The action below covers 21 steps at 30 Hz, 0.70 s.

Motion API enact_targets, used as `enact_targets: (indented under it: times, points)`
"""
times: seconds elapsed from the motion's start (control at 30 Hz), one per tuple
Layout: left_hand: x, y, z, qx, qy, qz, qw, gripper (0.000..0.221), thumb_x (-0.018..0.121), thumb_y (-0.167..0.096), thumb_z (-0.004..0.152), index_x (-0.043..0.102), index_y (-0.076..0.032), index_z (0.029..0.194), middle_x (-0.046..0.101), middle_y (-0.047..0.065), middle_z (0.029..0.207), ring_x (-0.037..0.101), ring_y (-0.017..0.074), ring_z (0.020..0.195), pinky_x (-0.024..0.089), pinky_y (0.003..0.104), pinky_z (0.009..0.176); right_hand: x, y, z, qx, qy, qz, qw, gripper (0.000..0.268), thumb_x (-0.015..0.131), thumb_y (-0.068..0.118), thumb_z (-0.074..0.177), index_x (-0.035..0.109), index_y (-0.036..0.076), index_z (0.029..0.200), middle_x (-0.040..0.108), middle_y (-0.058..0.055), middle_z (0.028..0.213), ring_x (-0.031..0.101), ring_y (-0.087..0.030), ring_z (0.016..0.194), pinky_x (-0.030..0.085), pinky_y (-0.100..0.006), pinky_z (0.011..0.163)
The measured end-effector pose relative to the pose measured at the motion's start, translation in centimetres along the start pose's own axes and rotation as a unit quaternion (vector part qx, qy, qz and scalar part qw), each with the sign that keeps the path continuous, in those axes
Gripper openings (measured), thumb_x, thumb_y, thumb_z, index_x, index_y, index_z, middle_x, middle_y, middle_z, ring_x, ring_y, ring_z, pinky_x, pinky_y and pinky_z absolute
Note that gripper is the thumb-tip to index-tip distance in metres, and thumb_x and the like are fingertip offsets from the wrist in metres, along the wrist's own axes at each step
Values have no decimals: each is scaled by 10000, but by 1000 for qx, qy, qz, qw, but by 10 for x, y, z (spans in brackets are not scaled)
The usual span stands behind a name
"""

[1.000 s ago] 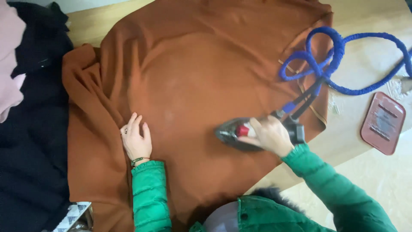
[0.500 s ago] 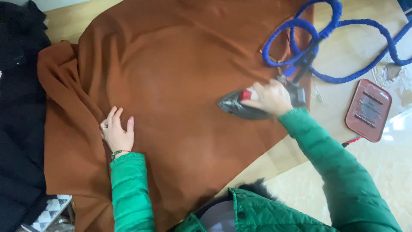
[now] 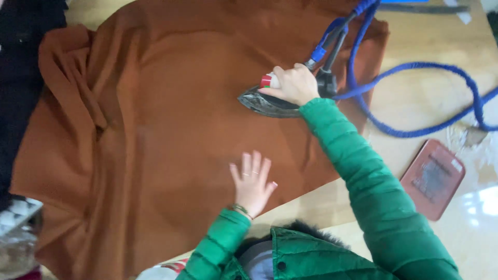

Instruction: Ironing a large piece of brown fabric on a work table using a professional steam iron in a factory setting.

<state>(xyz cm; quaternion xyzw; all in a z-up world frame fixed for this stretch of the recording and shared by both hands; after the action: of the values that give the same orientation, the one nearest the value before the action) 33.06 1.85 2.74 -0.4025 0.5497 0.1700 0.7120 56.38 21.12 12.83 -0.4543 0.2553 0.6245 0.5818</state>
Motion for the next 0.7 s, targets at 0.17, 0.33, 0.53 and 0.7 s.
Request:
enact_targets:
  times: [0.17,0.33,0.53,0.7]
  points:
    - [71,-123,14,60,28,-32,997,676,660,-480,887,541,-125,1451,363,190,1625,229,392,1537,142,739,1170,36,-20,11,-22,25,38,999,682,578,862,880,618,182,845,669,-31,611,661,-267,559,483,-367,650]
    - [114,-170,5,78,40,-51,995,667,800,-443,773,626,-134,1338,393,228,1601,283,453,1502,190,754,1148,51,-24,16,-58,32,50,997,712,562,856,941,633,152,863,651,-52,629,651,-341,545,482,-430,613]
    - [153,-205,-10,91,78,-82,989,590,754,-469,817,654,-131,1290,504,195,1529,379,477,1440,317,696,1094,40,-16,-2,-72,55,89,992,724,584,859,940,630,141,863,636,-63,597,598,-323,516,466,-424,612]
    - [162,-224,-9,64,155,-41,985,609,697,-490,866,593,-227,1405,453,122,1580,247,409,1536,265,683,1137,-3,16,-52,-134,26,97,986,664,538,848,875,608,188,902,701,-63,598,748,-225,613,494,-331,736]
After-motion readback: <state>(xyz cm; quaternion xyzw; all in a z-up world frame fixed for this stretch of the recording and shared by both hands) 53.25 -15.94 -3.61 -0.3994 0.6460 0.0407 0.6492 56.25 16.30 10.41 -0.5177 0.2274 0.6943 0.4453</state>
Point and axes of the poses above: each hand's wrist, its own z-axis towards the middle knuckle, its own x-axis out of the palm, y = z × x, the point moved 5 cm from there along z, towards the middle knuckle
